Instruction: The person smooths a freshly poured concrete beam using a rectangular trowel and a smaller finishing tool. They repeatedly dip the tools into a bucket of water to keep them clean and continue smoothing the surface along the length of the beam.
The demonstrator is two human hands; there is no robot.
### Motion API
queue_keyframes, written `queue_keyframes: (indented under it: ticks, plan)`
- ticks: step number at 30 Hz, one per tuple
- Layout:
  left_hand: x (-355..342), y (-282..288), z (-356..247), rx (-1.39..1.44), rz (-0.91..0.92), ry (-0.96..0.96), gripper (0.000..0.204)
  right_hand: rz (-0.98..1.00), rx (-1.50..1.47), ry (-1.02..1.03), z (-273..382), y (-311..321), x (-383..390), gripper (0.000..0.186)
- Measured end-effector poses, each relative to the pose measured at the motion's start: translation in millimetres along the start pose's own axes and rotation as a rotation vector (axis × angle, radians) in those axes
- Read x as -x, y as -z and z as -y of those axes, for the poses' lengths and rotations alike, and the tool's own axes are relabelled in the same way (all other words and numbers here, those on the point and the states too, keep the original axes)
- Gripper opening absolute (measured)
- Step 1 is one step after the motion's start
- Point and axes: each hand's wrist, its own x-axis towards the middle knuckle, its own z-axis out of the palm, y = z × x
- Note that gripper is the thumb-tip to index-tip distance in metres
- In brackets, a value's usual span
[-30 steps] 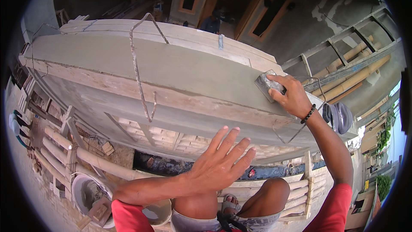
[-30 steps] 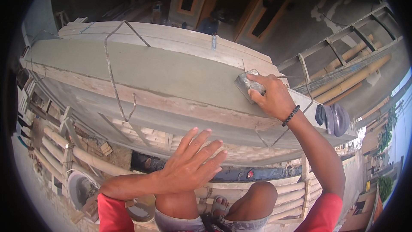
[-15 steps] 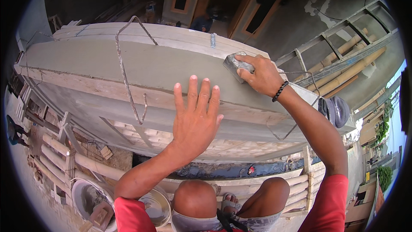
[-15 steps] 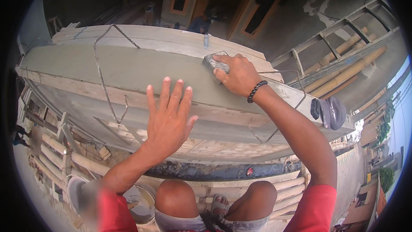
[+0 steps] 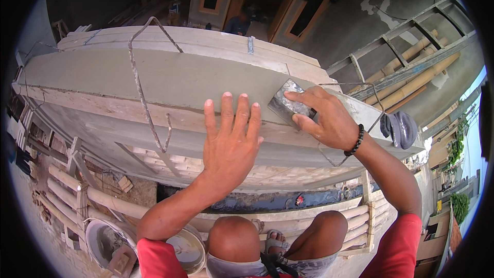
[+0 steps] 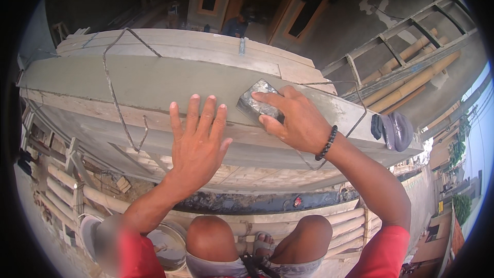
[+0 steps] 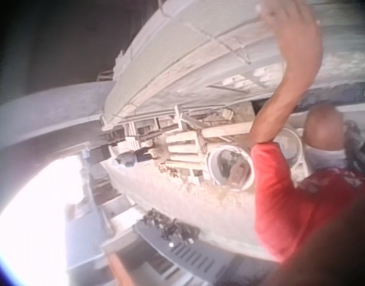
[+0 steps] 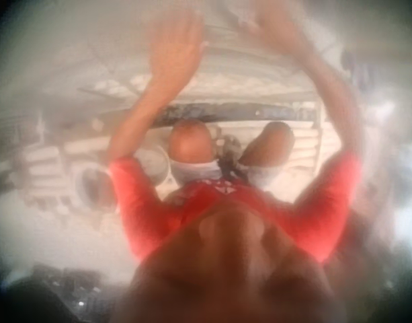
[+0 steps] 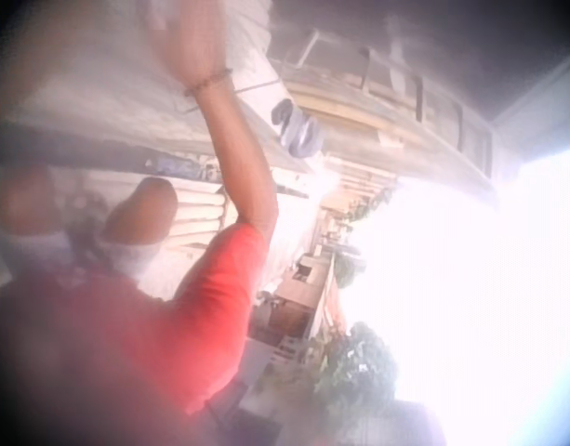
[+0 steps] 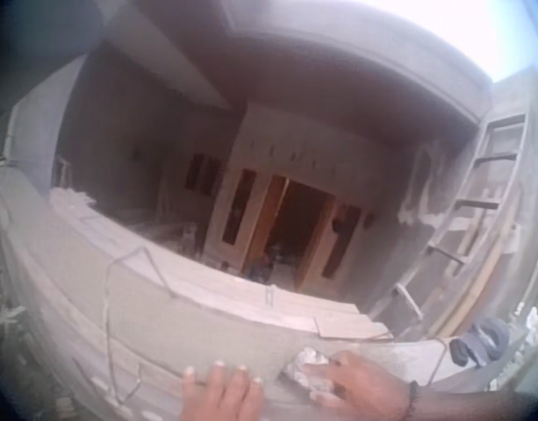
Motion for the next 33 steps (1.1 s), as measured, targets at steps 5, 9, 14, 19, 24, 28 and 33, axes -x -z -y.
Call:
queue_keyframes:
  ticks: [5,9,14,19,24,28,33]
  plan:
    - [-2.5,3.6,-5.3,0.012,0.004,-0.010,0.070,0.046,0.059,-0.284,-39.3,23.0,8.5,0.045]
    - [-3.5,0.3,-4.9,0.015,0.015,-0.008,0.070,0.052,0.031,-0.167,8.2,4.6,-7.0,0.044]
    - [-0.9,1.5,0.4,0.001,0.008,-0.022,0.071,0.062,0.097,-0.160,-41.0,20.7,36.3,0.045]
    - [-3.6,-1.1,-6.5,0.018,0.028,-0.014,0.071,0.024,0.104,-0.176,-12.5,14.9,5.4,0.047]
    - [0.7,5.3,3.6,-0.025,0.033,-0.030,0.072,0.098,0.074,-0.141,-26.8,26.2,35.1,0.047]
    - [-5.6,2.4,-6.2,0.016,0.039,-0.039,0.072,0.020,0.182,-0.210,-26.4,18.0,18.1,0.047]
    - [0.6,6.5,5.3,-0.011,0.046,-0.031,0.073,0.113,0.049,-0.068,-1.7,21.1,40.3,0.049]
